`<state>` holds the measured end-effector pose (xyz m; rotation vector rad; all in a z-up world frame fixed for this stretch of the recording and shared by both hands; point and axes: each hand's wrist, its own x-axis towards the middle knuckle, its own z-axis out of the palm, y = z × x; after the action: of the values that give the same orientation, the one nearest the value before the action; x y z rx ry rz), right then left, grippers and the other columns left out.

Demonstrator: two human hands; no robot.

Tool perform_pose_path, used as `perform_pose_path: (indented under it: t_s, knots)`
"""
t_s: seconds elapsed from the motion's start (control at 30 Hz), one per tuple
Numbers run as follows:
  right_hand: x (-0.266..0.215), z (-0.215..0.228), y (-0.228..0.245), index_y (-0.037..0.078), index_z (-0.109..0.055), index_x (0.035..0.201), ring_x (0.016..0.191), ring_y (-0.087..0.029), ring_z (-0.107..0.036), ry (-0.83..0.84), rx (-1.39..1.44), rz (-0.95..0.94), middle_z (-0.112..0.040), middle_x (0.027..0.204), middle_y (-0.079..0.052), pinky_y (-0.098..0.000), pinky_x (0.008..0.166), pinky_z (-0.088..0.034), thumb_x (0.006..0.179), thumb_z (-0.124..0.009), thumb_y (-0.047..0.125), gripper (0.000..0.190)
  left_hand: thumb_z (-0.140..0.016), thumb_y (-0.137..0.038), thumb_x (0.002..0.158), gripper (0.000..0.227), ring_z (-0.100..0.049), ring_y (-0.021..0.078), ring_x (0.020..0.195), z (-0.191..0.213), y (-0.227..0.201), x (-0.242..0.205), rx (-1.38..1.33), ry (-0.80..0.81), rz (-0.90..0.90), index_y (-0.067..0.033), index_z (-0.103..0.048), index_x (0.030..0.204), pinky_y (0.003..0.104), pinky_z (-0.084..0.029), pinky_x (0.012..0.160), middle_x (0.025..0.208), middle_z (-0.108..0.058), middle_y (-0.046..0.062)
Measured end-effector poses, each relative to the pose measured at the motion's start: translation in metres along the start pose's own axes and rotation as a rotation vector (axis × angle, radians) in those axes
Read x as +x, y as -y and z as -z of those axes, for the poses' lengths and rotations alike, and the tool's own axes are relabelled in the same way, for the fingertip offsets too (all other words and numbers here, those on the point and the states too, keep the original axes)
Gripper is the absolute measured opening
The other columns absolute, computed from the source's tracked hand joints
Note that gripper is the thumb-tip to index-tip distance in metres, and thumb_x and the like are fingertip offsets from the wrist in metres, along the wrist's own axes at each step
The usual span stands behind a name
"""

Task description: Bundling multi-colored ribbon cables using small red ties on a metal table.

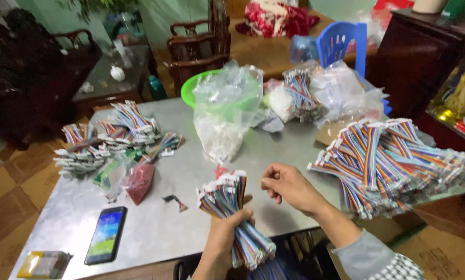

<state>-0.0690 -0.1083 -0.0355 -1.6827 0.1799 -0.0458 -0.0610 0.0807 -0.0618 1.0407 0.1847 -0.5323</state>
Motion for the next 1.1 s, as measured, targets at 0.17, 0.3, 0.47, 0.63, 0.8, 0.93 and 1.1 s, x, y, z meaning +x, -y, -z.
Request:
perform_pose_path:
  t_s: [0.17,0.3,0.47,0.63,0.8,0.93,1.1]
  knots:
    - [-0.034,-0.007,-0.014,0.003,-0.061,0.093,0.058,-0.015,-0.057,0.117,0.030,-0.020,-0.065,0.073,-0.009,-0.0269,0.047,-0.047,0.097,-0.063,0.003,0.004,-0.071,0.007,0.069,0.057,-0.063,0.0227,0.062,-0.021,-0.013,-0.023,0.108,-0.018,-0.076,0.0030,-0.068,0.126,0.032,-0.052,0.059,0.124,-0.079,0.018]
    - [-0.047,-0.013,-0.022,0.005,-0.058,0.094,0.057,-0.012,-0.058,0.208,0.144,-0.046,-0.066,0.075,-0.010,-0.0234,0.044,-0.044,0.096,-0.065,0.006,0.007,-0.077,0.011,0.067,0.025,-0.069,0.0249,0.065,-0.012,0.012,-0.015,0.130,0.016,-0.216,0.0050,-0.071,0.091,0.037,-0.056,0.060,0.079,-0.077,0.020]
    - [-0.068,-0.015,0.004,0.008,-0.062,0.096,0.071,-0.010,-0.059,0.088,0.077,0.053,-0.066,0.084,-0.003,-0.0231,0.064,-0.049,0.094,-0.066,0.002,0.008,-0.081,0.012,0.063,0.011,-0.062,0.0208,0.063,-0.008,0.003,-0.022,0.402,-0.160,-0.238,0.0058,-0.072,0.067,0.037,-0.048,0.059,0.068,-0.072,0.015]
    - [-0.086,0.000,0.011,0.002,-0.057,0.103,0.066,-0.023,-0.057,0.271,0.687,-0.017,-0.054,0.068,-0.008,-0.0292,0.053,-0.043,0.099,-0.060,0.008,0.007,-0.081,0.011,0.063,0.011,-0.061,0.0243,0.057,0.015,0.007,-0.007,0.437,-0.177,-0.205,0.0092,-0.071,0.064,0.038,-0.048,0.058,0.061,-0.072,0.020]
    - [-0.100,0.001,-0.011,-0.008,-0.066,0.097,0.044,-0.009,-0.053,0.587,0.498,-0.436,-0.070,0.078,-0.026,-0.0133,0.032,-0.024,0.094,-0.050,-0.002,0.017,-0.082,0.012,0.058,0.022,-0.057,0.0232,0.056,0.026,0.014,-0.001,0.349,-0.134,-0.169,0.0059,-0.068,0.073,0.036,-0.045,0.053,0.062,-0.066,0.017]
    - [-0.104,-0.005,0.035,-0.009,-0.070,0.104,0.049,-0.005,-0.057,0.631,0.294,-0.138,-0.079,0.100,-0.021,-0.0153,0.037,-0.019,0.096,-0.058,0.006,0.021,-0.082,0.011,0.060,0.032,-0.056,0.0178,0.064,0.010,-0.003,-0.033,0.337,-0.044,-0.071,-0.0027,-0.064,0.082,0.033,-0.047,0.058,0.072,-0.066,0.011]
    - [-0.098,-0.009,0.066,0.008,-0.062,0.137,0.111,-0.029,-0.074,0.373,-1.018,1.033,-0.056,0.152,-0.007,-0.0398,0.078,-0.062,0.087,-0.058,-0.004,0.051,-0.077,-0.003,0.066,0.020,-0.065,0.0224,0.064,0.010,0.004,-0.031,0.392,0.314,-0.108,-0.0008,-0.068,0.084,0.033,-0.052,0.065,0.070,-0.071,0.014]
